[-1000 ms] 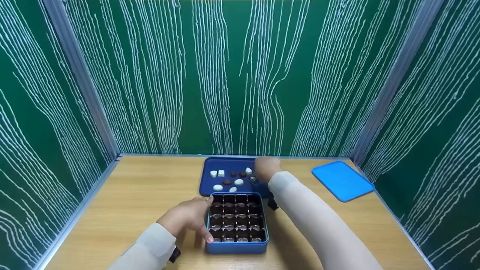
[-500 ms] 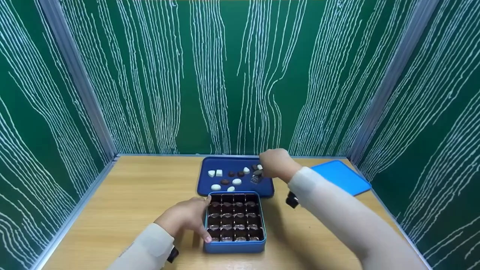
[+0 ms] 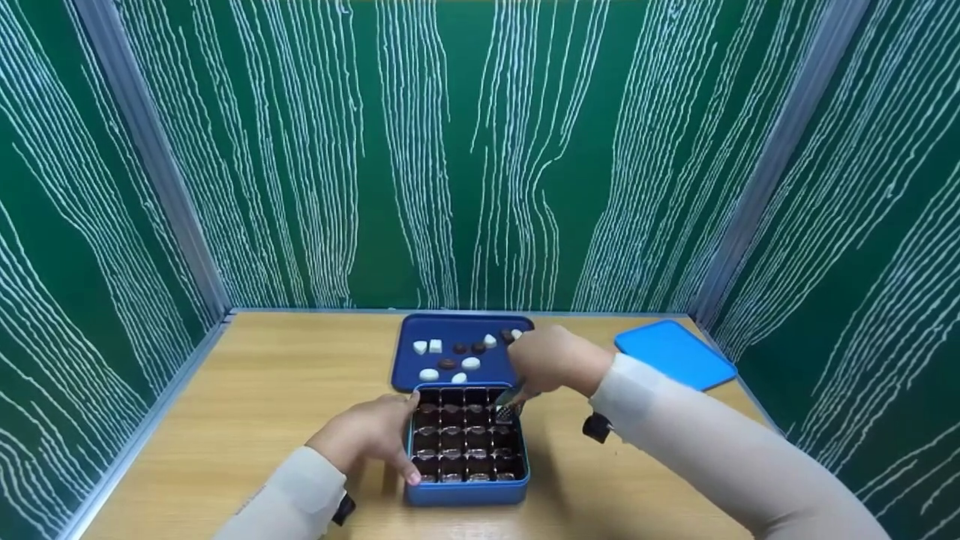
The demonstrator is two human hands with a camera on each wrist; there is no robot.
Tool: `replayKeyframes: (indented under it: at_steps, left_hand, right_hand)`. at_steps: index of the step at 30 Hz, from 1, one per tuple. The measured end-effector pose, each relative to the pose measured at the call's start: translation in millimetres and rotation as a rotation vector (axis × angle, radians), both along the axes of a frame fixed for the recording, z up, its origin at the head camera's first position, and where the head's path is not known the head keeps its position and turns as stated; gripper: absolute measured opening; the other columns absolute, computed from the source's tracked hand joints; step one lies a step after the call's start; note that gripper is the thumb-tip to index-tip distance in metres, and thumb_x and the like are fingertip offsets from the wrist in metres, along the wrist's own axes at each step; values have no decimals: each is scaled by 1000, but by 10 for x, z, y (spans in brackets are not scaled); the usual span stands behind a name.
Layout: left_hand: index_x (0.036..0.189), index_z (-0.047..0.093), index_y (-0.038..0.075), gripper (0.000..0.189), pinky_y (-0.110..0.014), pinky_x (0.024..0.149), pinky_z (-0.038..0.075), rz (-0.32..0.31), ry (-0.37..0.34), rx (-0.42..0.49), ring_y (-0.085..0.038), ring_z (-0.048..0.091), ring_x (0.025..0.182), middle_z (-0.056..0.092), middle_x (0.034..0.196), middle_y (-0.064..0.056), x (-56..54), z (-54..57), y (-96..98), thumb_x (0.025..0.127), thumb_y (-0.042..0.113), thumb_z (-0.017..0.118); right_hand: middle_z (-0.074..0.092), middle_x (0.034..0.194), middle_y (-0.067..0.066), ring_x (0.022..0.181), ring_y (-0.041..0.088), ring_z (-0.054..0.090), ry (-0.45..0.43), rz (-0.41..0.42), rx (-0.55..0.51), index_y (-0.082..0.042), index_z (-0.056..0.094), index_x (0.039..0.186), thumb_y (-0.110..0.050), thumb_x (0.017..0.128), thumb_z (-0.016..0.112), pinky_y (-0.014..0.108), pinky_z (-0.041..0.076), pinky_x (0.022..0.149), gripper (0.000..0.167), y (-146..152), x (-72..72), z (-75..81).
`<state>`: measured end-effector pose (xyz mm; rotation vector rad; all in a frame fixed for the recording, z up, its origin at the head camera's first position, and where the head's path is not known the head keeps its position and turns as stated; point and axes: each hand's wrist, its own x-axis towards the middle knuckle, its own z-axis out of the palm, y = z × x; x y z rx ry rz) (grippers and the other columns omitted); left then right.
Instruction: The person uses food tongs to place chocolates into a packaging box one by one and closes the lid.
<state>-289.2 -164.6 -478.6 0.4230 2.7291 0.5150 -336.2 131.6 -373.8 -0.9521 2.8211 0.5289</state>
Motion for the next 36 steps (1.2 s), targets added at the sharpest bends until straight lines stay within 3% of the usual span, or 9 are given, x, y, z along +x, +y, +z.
replayKeyframes:
  at_steps: [4, 12, 17, 22, 25, 28, 32, 36]
  left_hand:
    - [180, 27, 8, 154, -65, 138, 38, 3, -6, 7, -48, 40, 168, 38, 181, -27, 1, -1, -1, 58, 50, 111]
    - [181, 27, 9, 154, -65, 136, 40, 5, -7, 10, -48, 43, 166, 40, 181, -26, 2, -8, -8, 59, 51, 111]
    - [181, 28, 9, 152, -64, 136, 41, 9, 0, -2, -47, 43, 166, 42, 180, -26, -10, -12, -12, 60, 51, 111]
    - [181, 28, 10, 153, -64, 137, 40, 10, -5, 3, -47, 43, 166, 41, 181, -25, -6, -22, -8, 59, 51, 111]
    - [181, 27, 10, 154, -65, 137, 39, 15, -10, 16, -48, 43, 166, 41, 181, -25, 0, -29, -5, 58, 50, 111]
    - [181, 28, 11, 154, -65, 137, 39, 21, -12, 18, -48, 42, 167, 41, 181, -25, 3, -29, -8, 57, 50, 111]
    - [181, 28, 11, 154, -65, 137, 40, 18, -5, 13, -48, 43, 166, 42, 180, -25, 0, -22, -8, 57, 50, 111]
    - [181, 28, 10, 153, -64, 136, 41, 14, 0, 9, -48, 44, 165, 42, 179, -27, -7, -18, -9, 58, 50, 111]
  right_hand:
    - [55, 68, -5, 63, 13, 45, 46, 34, 81, -14, 68, 79, -57, 95, 90, 34, 41, 58, 51, -76, 10, -56]
    - [61, 64, -6, 59, 10, 47, 112, 43, 215, -17, 76, 81, -55, 89, 96, 37, 69, 70, 44, -294, 29, -189]
    - [53, 61, -7, 55, 10, 44, 142, 70, 311, -19, 73, 78, -52, 92, 94, 33, 67, 66, 41, -419, 49, -314]
    - [46, 59, -7, 55, 11, 41, 133, 61, 369, -18, 67, 73, -53, 94, 92, 28, 53, 52, 48, -456, 71, -408]
    - [52, 62, -7, 57, 11, 43, 121, 47, 343, -18, 71, 77, -55, 92, 93, 29, 57, 56, 46, -425, 69, -374]
    - [60, 66, -6, 60, 10, 48, 79, 28, 266, -17, 74, 82, -56, 89, 96, 30, 64, 64, 45, -356, 65, -221]
    - [59, 69, -6, 63, 11, 49, -12, -29, 131, -14, 71, 79, -61, 88, 94, 31, 57, 61, 53, -230, -10, 35]
    - [54, 71, -6, 64, 12, 47, 6, -44, 13, -15, 68, 80, -58, 92, 92, 33, 56, 59, 51, -154, -180, 134]
